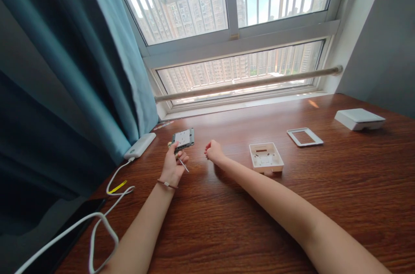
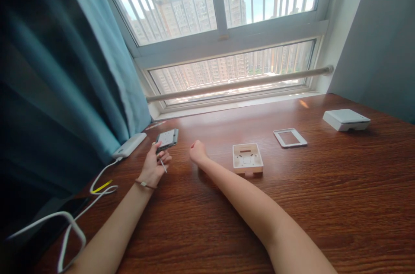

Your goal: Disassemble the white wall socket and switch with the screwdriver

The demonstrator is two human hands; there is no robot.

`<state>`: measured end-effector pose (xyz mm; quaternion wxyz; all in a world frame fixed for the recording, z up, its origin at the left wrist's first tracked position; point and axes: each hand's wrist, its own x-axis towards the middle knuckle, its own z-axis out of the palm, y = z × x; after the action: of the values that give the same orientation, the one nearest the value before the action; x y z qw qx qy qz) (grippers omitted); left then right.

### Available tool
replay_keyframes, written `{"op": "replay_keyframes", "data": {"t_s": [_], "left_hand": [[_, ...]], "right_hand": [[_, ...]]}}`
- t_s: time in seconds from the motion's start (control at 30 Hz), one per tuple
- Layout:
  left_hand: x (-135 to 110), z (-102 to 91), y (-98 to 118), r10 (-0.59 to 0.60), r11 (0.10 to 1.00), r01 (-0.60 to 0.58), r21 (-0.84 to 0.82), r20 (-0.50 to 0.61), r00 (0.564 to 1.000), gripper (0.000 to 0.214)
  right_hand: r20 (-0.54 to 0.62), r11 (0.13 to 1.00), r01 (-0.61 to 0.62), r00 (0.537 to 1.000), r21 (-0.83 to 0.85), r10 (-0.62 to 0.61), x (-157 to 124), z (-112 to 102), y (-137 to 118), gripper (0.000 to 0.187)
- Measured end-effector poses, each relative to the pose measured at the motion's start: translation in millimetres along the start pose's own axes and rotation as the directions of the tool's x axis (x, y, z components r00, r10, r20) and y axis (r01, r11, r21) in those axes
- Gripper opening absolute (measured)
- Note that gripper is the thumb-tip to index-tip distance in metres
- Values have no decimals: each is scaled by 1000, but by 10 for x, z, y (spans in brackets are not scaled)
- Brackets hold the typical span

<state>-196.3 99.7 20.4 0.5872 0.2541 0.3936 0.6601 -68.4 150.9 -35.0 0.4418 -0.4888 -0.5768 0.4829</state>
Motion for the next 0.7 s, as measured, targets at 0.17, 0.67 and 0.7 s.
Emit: {"op": "replay_keyframes", "data": {"t_s": [0.17, 0.67, 0.7], "left_hand": [[41, -83, 64, 40, 998, -42, -55, -35, 999, 21], [-19, -3, -90, 44, 999, -44, -8, 34, 998, 24], [-33, 13, -105, 36, 999, -36, -3, 46, 998, 24]], "right_hand": [[7, 953, 75, 997, -294, -76, 59, 123, 2, 25], [-34, 970, 88, 995, -224, -98, -91, 221, -153, 24], [-51, 980, 101, 992, -170, -111, -106, 163, -203, 24]]}}
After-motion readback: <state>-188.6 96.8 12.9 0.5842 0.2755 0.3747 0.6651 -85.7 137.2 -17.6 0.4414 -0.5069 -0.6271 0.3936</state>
